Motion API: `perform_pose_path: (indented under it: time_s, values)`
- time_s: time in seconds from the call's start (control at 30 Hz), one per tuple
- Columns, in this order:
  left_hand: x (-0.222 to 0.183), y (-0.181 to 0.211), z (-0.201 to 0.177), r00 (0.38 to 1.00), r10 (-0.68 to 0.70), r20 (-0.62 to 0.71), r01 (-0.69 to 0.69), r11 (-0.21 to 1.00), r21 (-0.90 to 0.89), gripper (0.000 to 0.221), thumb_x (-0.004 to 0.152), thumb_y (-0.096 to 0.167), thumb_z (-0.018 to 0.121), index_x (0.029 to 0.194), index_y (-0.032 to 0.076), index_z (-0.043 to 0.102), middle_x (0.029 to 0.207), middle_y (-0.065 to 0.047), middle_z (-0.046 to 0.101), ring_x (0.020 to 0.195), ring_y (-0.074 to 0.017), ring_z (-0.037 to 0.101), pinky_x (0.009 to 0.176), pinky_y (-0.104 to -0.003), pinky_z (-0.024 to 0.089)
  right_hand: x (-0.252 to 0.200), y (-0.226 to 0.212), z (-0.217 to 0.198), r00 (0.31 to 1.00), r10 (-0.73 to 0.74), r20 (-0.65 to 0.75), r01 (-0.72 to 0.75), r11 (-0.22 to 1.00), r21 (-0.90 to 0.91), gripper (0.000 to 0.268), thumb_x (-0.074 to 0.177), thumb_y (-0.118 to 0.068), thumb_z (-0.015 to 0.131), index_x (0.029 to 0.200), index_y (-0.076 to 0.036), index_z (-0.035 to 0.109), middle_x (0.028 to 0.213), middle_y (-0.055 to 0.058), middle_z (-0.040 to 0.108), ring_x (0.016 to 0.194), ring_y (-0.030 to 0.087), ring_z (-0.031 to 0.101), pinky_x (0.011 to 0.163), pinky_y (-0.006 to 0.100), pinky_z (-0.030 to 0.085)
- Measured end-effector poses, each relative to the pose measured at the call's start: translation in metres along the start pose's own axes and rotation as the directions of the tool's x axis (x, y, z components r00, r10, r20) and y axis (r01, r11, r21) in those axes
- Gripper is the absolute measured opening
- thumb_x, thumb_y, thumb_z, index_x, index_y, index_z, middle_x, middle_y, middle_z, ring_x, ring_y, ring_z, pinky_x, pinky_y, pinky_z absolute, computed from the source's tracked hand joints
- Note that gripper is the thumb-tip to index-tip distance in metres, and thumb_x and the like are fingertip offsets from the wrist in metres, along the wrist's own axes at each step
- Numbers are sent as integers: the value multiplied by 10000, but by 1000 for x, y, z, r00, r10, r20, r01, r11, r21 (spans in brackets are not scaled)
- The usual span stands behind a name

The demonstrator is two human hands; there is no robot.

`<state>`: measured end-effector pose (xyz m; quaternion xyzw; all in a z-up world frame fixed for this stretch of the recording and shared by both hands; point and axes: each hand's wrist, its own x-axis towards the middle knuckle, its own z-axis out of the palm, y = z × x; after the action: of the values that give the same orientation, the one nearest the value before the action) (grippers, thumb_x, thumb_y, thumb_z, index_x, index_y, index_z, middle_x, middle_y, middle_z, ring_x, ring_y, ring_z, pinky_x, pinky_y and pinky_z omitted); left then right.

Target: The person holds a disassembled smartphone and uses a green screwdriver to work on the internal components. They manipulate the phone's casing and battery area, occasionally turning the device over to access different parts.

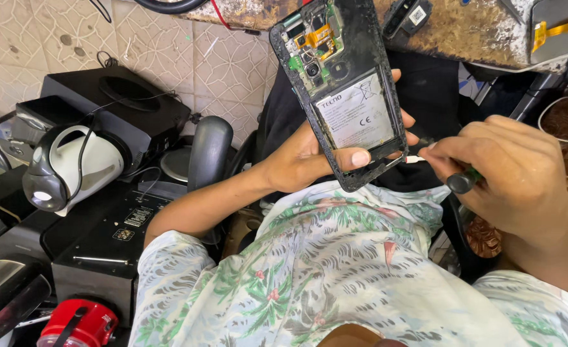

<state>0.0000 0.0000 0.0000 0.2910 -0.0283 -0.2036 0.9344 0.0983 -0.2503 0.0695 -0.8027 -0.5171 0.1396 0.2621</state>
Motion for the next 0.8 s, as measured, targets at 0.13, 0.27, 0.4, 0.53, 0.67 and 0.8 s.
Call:
perform_pose_path:
  time_s: [0.13,0.27,0.4,0.53,0.67,0.8]
  values:
    - [0,-1,-1,1000,6,-12,-6,1000,-5,892,1053,240,678,1708,101,88,1510,-111,568,1440,-319,621,1278,-492,551,10,-6,1,999,-37,-5,37,998,55,81,1001,91,721,984,40,660,675,107,550,543,247,433,555,390,364]
    - [-2,1,-2,1000,15,7,-15,998,54,867,1065,282,661,1696,89,99,1534,-117,548,1455,-321,610,1318,-517,533,16,-10,5,994,-100,-33,103,990,101,60,978,58,726,982,52,666,700,122,582,551,237,473,544,375,371]
    - [0,0,0,1000,-8,-25,9,1000,20,891,1047,258,683,1702,104,100,1503,-100,572,1423,-295,630,1269,-488,564,17,-11,11,993,-111,-33,114,989,97,55,984,51,719,987,56,665,726,130,610,571,240,500,564,378,412]
    - [0,0,-1,1000,-14,-28,16,997,73,905,1034,290,694,1695,108,105,1497,-99,579,1427,-301,636,1251,-480,578,13,-5,17,992,-124,-5,124,989,77,117,974,92,700,1083,52,681,805,134,644,643,270,555,608,399,435]
    - [1,-6,-8,1000,-29,6,28,997,70,943,1036,241,715,1707,131,62,1553,-94,554,1450,-274,622,1317,-457,516,19,-9,14,994,-105,0,105,990,98,70,985,29,729,1032,31,677,817,116,673,668,249,614,618,376,451]
    - [5,-12,-23,997,-1,78,-12,986,164,970,1029,261,751,1699,125,64,1592,-94,528,1437,-228,622,1338,-427,504,17,-3,12,995,-104,1,103,990,94,107,979,-31,745,1007,45,675,815,138,695,669,266,641,639,394,510]
